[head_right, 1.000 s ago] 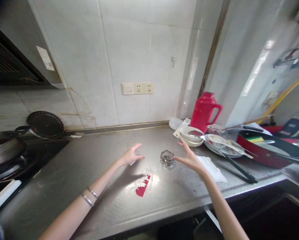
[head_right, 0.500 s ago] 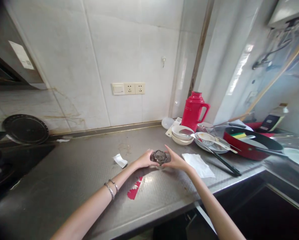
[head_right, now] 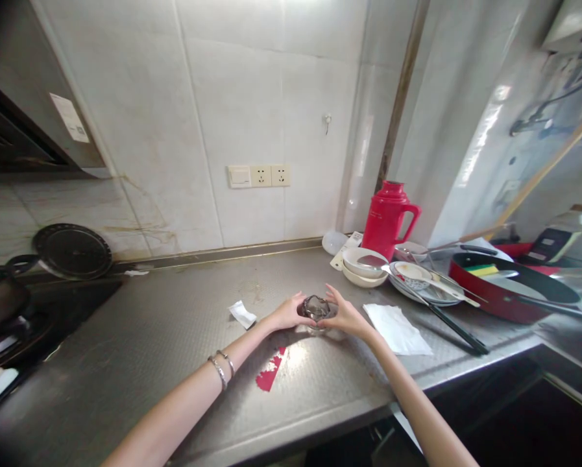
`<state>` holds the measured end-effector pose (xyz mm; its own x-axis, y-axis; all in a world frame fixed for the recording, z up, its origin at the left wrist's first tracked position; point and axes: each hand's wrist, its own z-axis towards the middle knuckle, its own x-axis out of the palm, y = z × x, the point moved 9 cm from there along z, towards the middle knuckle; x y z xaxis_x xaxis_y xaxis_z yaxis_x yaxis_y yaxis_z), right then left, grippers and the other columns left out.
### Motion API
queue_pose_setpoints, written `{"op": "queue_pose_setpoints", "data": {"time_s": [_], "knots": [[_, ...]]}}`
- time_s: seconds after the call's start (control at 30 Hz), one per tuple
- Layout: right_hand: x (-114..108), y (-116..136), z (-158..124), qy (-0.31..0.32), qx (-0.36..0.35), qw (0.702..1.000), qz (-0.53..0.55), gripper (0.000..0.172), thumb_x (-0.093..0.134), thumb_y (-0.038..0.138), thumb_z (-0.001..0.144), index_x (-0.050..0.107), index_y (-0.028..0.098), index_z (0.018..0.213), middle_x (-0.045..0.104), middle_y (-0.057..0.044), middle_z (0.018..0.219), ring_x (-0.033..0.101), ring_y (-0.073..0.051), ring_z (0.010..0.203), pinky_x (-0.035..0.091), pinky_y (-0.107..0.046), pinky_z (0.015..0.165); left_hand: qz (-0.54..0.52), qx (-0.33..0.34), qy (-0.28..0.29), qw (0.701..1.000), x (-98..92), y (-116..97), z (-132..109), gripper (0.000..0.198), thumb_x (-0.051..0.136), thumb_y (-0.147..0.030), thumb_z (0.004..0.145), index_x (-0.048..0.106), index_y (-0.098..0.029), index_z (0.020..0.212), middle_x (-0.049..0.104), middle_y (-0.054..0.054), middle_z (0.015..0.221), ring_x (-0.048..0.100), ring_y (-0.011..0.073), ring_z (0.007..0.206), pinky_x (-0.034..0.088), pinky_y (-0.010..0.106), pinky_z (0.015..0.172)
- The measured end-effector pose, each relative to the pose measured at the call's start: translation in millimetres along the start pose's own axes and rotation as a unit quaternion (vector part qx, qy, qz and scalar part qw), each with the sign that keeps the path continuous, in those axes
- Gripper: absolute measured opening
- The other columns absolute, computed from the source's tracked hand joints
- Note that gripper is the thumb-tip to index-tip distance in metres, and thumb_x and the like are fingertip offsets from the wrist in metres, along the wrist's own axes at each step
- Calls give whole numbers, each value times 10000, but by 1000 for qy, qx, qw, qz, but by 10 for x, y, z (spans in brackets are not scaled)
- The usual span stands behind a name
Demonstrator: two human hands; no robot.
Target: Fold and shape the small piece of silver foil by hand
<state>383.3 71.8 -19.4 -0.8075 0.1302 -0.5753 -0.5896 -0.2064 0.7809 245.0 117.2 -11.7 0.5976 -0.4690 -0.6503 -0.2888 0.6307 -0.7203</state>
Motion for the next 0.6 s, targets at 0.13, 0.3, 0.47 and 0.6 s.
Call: {"op": "queue_pose_setpoints", "data": {"time_s": [0.13,0.3,0.47,0.6], "knots": [[108,309,92,-2,-36,999,12,1092,815,414,568,218,185,1453,573,-191,1280,462,-293,1288,369,-467,1063,-3,-7,-18,1000,-262,-5,-177,749,792,-504,586,591,-162,1223,599,131,1251,336,341,1357,304,432,1098],[481,879,309,27,-91,995,20,1089,818,424,575,216,200,1455,572,-198,1283,478,-289,1276,367,-484,1058,35,-42,-58,997,-807,94,-581,821,781,-521,594,538,-158,1289,499,151,1379,290,332,1387,250,452,1136],[1141,1487,555,68,-145,986,40,1079,817,407,582,220,185,1453,608,-193,1238,496,-285,1260,376,-473,1047,64,-96,-105,988,-1464,341,-1193,871,781,-497,595,487,-153,1339,422,158,1441,263,316,1401,222,461,1152],[1799,1886,731,117,-170,977,58,1118,835,383,558,206,193,1462,628,-177,1213,513,-295,1243,387,-467,1034,86,-188,-145,967,-1958,627,-1818,935,773,-521,585,456,-111,1363,334,191,1482,273,329,1393,222,443,1157]]}}
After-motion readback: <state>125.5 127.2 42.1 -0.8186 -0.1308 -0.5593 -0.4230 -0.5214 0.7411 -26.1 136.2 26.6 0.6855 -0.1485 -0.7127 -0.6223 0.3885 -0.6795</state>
